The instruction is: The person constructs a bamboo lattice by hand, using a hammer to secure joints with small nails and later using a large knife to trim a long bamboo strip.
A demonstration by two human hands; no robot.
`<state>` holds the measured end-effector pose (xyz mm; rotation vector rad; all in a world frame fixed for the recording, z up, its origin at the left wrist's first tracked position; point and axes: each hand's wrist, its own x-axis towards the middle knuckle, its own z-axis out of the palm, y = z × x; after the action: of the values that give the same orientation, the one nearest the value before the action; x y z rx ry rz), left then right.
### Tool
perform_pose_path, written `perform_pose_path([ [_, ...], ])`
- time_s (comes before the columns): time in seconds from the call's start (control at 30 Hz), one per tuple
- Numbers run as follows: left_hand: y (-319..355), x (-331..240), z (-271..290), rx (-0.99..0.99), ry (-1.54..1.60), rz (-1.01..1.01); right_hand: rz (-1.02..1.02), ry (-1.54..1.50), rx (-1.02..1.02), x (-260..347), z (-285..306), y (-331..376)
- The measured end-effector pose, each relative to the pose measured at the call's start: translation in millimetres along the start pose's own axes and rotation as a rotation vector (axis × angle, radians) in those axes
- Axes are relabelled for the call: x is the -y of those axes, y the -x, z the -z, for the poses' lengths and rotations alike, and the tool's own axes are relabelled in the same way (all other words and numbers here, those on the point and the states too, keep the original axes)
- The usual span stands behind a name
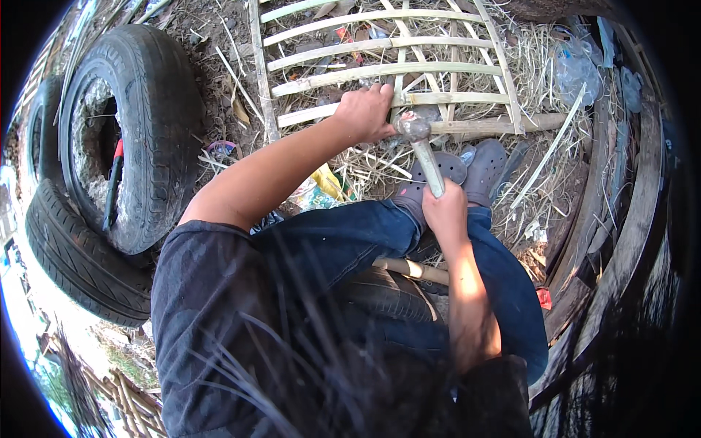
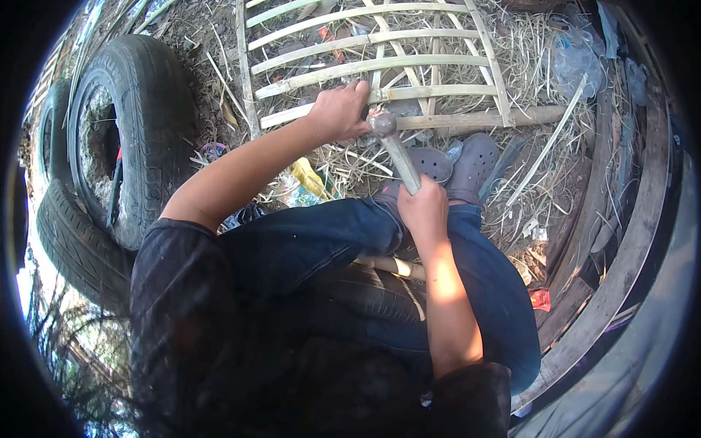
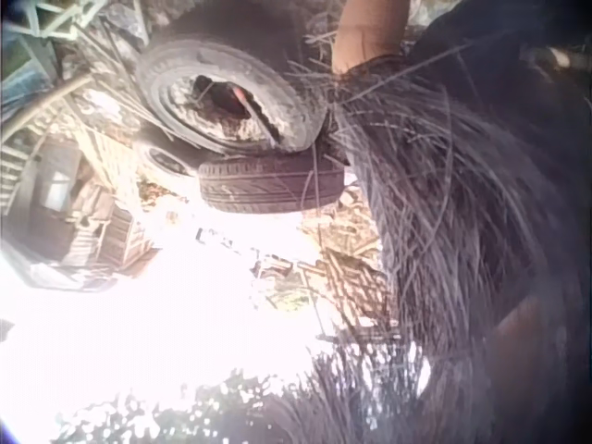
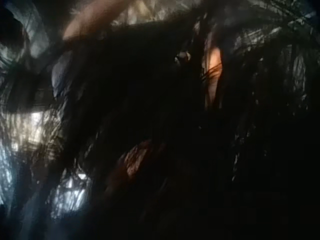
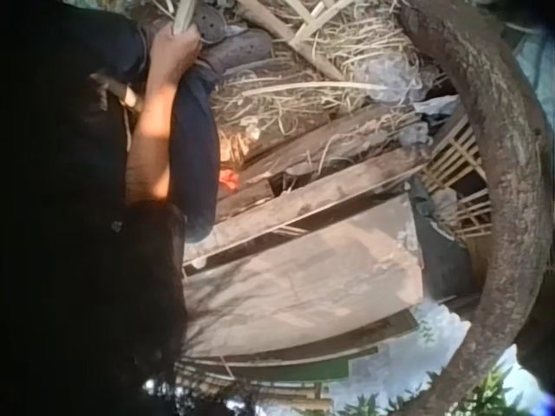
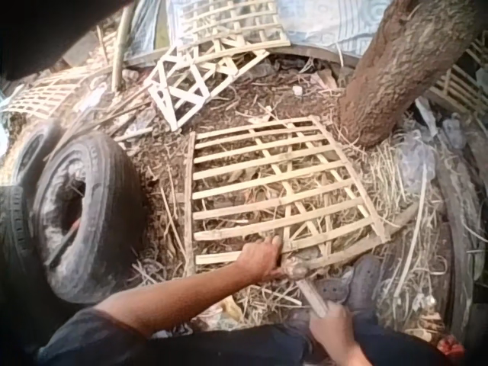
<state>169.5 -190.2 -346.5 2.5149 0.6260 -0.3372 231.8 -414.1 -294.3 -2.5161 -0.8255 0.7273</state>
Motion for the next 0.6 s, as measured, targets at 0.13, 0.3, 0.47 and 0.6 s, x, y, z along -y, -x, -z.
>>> perform_pose_path([
  [0.13, 2.9, 1.8, -5.5, -0.044, 0.008, 0.003, -0.008, -0.276, -0.074, 16.6, 2.1, 8.3],
  [0.3, -1.7, 8.0, -10.8, -0.074, -0.006, -0.044, -0.085, -0.146, 0.015, 13.5, -5.4, 12.1],
  [0.47, -0.9, 3.7, -5.1, -0.044, 0.009, -0.012, -0.042, -0.360, -0.120, 19.3, -5.5, 28.3],
  [0.6, 1.3, 7.0, -8.6, -0.053, 0.007, -0.031, -0.081, -0.278, -0.106, 11.3, -8.9, 28.2],
])
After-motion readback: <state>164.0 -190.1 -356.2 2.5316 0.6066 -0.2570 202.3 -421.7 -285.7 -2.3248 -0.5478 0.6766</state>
